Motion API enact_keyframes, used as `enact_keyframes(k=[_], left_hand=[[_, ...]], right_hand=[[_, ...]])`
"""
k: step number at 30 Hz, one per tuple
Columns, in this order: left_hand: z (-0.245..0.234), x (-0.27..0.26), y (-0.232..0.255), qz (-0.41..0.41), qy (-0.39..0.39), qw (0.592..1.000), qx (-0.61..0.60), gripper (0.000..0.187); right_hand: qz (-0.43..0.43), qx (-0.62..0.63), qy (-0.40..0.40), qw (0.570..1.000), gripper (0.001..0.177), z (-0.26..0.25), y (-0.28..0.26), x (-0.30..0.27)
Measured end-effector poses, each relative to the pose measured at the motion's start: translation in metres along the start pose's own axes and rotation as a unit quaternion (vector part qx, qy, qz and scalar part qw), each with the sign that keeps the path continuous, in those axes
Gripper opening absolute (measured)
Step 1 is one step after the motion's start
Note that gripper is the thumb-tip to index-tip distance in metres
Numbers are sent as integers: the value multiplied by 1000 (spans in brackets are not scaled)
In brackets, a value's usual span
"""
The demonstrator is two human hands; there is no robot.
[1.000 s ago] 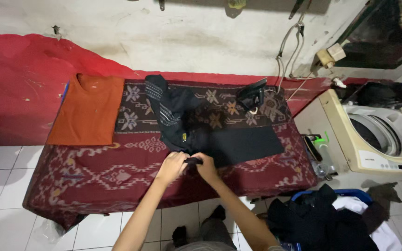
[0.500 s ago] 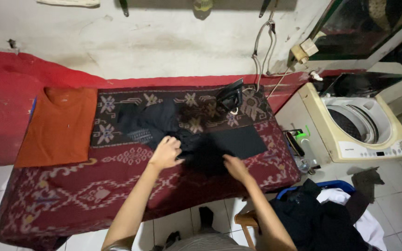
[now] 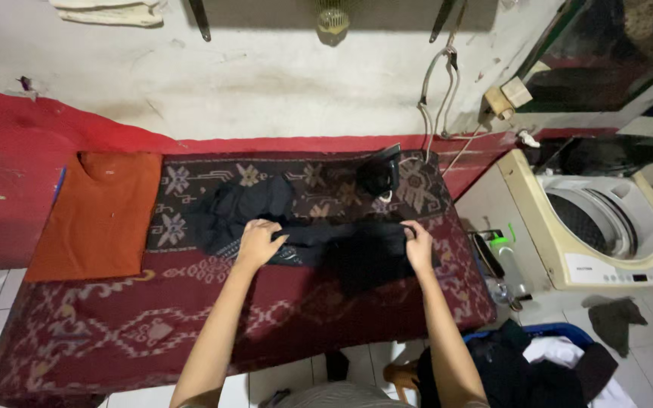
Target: The person spreads a black shirt onto a patterned mat, smoothing it by hand and then sliding a hot iron over the fabric several times before folding the shirt.
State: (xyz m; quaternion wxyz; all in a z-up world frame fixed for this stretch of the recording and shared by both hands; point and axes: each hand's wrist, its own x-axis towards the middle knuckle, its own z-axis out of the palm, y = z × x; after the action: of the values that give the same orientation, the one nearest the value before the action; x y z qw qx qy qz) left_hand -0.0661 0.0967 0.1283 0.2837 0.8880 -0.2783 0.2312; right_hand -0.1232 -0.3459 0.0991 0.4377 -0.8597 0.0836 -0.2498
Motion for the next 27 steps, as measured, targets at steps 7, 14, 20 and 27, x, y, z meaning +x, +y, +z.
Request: enact_keyframes(k=[7, 14, 20, 27], left_hand=[[-11, 1, -6, -195, -219, 953, -81, 60], [-4, -4, -1, -36, -284, 958, -23, 74], [11, -3, 5, 10, -288, 957, 35, 75], [26, 2, 5, 54, -98, 986, -126, 33]], right_hand=[[-60, 9, -151, 987, 22, 13, -2, 20], [-44, 57, -137, 988, 22, 29, 2, 52], [-44, 76, -81, 993, 20, 35, 6, 78], [9, 104, -53, 993, 21, 31, 17, 88]])
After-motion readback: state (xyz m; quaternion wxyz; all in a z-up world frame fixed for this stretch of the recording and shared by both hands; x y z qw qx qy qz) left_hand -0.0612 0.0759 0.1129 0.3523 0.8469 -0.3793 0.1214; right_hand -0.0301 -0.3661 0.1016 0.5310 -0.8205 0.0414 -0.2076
